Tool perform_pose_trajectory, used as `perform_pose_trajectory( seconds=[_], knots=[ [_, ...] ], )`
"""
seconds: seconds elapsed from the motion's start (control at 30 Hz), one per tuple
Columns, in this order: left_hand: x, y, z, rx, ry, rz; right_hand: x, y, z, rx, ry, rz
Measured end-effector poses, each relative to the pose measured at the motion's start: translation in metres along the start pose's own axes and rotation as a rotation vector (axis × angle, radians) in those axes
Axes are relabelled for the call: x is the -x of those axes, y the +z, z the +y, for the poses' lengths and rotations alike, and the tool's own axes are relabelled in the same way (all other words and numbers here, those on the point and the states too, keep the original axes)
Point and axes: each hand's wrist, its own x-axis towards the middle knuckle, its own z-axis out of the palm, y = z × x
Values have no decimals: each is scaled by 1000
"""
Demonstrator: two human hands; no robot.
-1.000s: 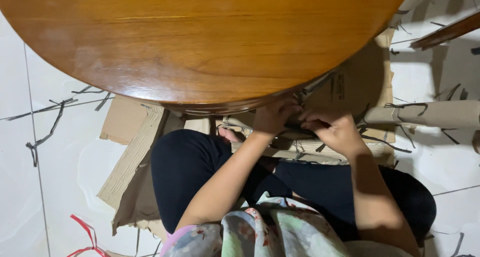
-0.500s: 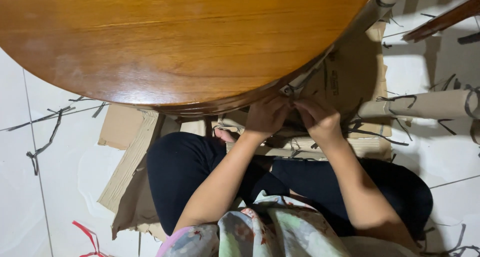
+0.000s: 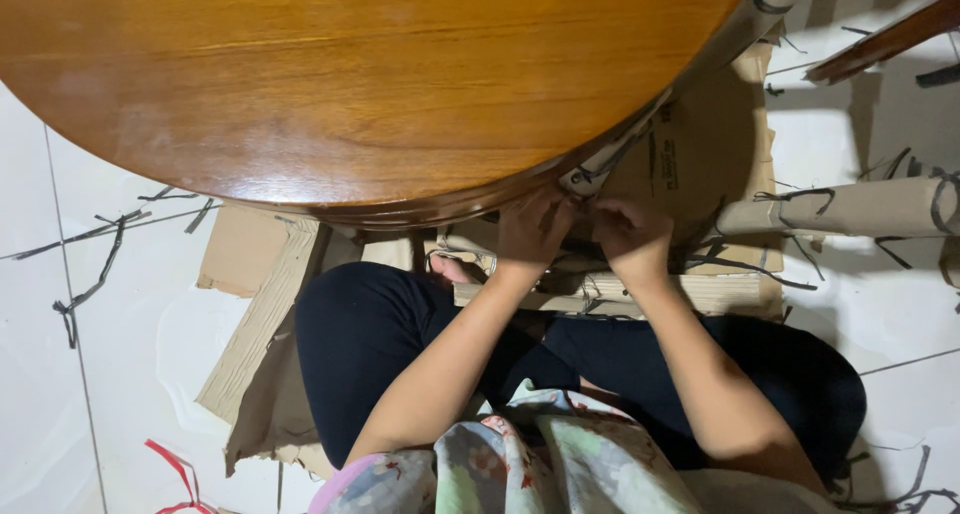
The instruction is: Wrapping the legs of a wooden stool with protective cardboard and securing them with plastic ties.
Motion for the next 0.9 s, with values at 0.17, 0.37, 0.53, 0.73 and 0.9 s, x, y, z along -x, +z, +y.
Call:
perform_pose_trajectory(
  seconds=[0.17, 0.37, 0.53, 0.73, 0.9],
  knots=[
    [-5, -9, 20, -301, 164, -20, 1, 2, -12, -44, 225, 3],
    [14, 2, -12, -585, 511, 7, 1, 2, -7, -77, 368, -64],
    [-1, -6, 35, -628, 502, 53, 5, 2, 14, -28, 469, -144],
    [9, 0, 31, -705, 435, 79, 13, 1, 90, -73, 606, -159],
    [15, 5, 24, -670, 314, 46, -17, -2, -16, -29, 591, -219]
  ],
)
